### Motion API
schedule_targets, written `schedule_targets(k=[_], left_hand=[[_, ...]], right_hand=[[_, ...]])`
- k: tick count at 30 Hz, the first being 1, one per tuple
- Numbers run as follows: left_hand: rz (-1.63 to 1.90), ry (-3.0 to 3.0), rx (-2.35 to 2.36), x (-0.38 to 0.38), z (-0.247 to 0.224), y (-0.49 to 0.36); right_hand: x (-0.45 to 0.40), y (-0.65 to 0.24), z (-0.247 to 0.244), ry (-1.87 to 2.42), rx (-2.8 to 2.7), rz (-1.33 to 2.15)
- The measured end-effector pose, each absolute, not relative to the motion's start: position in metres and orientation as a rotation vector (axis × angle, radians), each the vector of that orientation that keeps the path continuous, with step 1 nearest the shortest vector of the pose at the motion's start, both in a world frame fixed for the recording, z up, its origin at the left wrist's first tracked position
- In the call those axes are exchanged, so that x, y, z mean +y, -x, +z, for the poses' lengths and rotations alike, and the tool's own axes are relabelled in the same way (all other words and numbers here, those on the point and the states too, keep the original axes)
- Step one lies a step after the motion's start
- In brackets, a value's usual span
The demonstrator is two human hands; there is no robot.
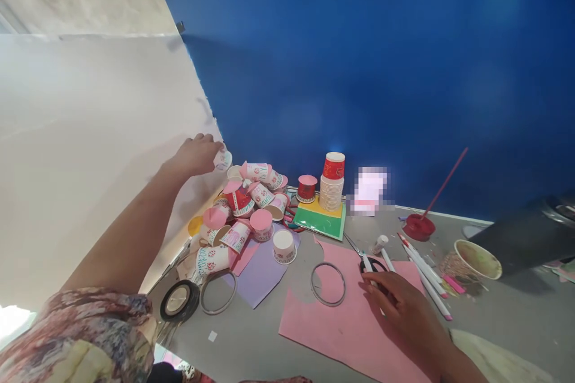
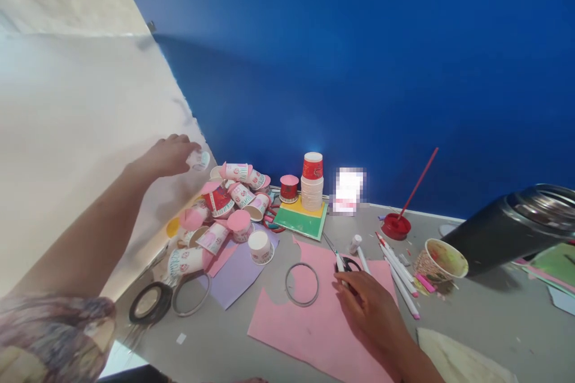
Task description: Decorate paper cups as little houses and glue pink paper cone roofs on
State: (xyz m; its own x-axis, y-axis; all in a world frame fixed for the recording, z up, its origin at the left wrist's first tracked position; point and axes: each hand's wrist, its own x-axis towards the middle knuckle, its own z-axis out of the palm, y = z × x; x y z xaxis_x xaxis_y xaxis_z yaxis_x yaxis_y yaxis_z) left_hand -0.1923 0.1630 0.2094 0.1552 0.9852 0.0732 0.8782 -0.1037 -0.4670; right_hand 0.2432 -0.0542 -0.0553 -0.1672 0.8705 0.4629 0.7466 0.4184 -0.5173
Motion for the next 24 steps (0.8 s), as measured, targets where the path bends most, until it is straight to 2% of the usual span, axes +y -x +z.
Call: schedule_targets(k=[4,13,24], left_hand=[[0.154,2.25,-1.581,0.166,0.224,0.153],[0.375,2.58,-1.165,0.208,0.183,0.033],[0.275,2.609,-1.044,0.224,0.157,0.006]], right_hand=[[-0.055,-0.24,-0.053,1.338,-1.942,0.228],[-0.053,-0.242,-0.053,1.427,-1.965,0.282],[-0.056,-0.238,-0.043,1.456,-1.993,0.368]])
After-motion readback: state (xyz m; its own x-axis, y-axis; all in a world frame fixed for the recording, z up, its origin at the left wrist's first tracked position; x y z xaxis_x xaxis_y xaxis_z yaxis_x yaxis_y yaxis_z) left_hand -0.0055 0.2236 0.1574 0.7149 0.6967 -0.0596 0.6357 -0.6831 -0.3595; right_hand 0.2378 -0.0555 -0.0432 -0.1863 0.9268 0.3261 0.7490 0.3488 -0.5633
